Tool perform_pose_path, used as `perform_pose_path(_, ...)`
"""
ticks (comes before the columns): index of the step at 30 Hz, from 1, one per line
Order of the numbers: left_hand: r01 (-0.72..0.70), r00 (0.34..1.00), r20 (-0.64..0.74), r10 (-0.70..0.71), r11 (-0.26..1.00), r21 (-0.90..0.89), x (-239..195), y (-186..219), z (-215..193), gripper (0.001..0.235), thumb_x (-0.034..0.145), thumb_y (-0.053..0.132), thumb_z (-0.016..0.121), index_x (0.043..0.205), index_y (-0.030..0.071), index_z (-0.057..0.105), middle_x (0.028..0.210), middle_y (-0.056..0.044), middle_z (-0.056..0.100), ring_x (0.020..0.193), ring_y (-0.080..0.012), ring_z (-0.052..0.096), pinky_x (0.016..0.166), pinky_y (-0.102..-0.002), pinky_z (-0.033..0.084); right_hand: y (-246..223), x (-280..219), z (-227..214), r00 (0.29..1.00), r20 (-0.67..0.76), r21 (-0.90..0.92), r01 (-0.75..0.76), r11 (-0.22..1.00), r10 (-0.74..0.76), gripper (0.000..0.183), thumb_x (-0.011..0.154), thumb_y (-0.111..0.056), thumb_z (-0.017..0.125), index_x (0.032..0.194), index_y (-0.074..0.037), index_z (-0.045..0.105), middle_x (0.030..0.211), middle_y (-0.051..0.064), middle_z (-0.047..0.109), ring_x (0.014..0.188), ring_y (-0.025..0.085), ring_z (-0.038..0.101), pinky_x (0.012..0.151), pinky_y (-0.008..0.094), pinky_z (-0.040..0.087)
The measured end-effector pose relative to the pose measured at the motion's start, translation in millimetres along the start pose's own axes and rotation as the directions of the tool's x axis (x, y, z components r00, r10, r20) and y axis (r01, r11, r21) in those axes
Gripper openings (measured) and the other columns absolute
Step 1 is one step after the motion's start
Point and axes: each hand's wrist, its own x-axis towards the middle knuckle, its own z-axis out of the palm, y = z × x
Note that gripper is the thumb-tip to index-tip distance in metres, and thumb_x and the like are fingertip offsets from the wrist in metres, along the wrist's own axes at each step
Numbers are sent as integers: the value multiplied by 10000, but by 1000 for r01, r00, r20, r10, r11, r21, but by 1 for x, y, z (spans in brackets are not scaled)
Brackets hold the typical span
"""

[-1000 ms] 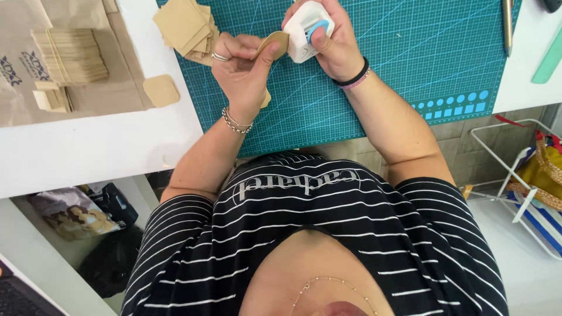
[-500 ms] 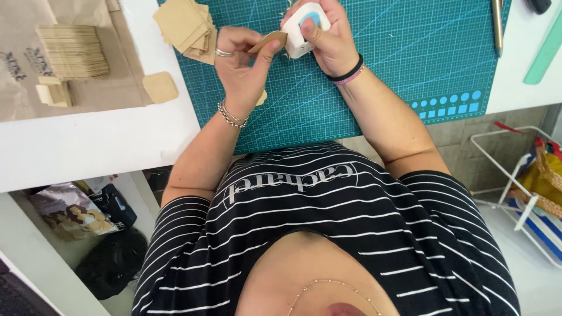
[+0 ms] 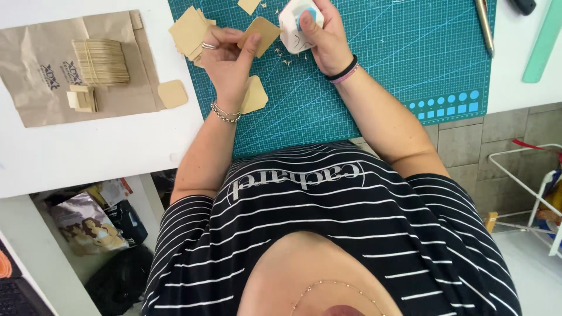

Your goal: Rounding the corners of cardboard squares using a manual punch tool on a cutting mat.

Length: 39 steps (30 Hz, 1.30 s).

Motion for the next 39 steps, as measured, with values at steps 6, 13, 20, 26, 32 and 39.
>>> perform_pose_path(6,-5,999,43,3,999,46,-2,-3,-2,298,848,58,820,833,103,525,803,-60,591,766,-148,605,660,-247,507,4,-2,5,1000,-17,9,-23,1000,23,557,962,-528,686,1279,-89,556,1108,57,646,994,160,628,824,282,510)
perform_pose_path(13,34,997,61,-38,997,73,-5,-2,1,326,836,17,825,827,92,508,789,-69,582,752,-150,609,675,-246,507,4,-4,7,999,-17,-13,-41,999,41,555,956,-526,692,1255,-78,557,1058,30,635,934,135,608,807,279,500)
perform_pose_path(20,47,994,94,-54,996,75,-5,7,3,298,856,81,824,859,90,526,792,-60,606,729,-131,618,644,-233,512,2,-2,4,998,56,-70,-16,997,20,435,990,-494,655,1118,-81,610,1051,65,662,967,178,652,814,309,536)
perform_pose_path(26,-42,961,275,-15,979,200,-1,14,-3,202,985,128,740,1150,129,624,787,-18,565,723,-104,544,657,-233,430,-10,3,14,999,-7,-54,-42,998,41,419,946,-463,710,1067,-69,635,1006,81,693,899,164,660,789,286,539)
perform_pose_path(32,-102,941,338,-11,944,315,2,23,-2,175,1026,195,687,1192,159,643,892,-1,598,758,-113,524,680,-253,428,-3,-2,5,993,-13,-44,-115,992,114,476,937,-516,699,1115,-79,639,1014,62,698,866,145,663,712,270,547)
perform_pose_path(39,82,995,50,-84,996,37,0,13,-2,265,896,96,779,944,112,520,835,-47,595,778,-120,630,660,-235,550,9,-3,-1,986,-17,59,-163,985,164,420,954,-496,676,1061,-91,649,933,50,685,819,175,682,667,300,575)
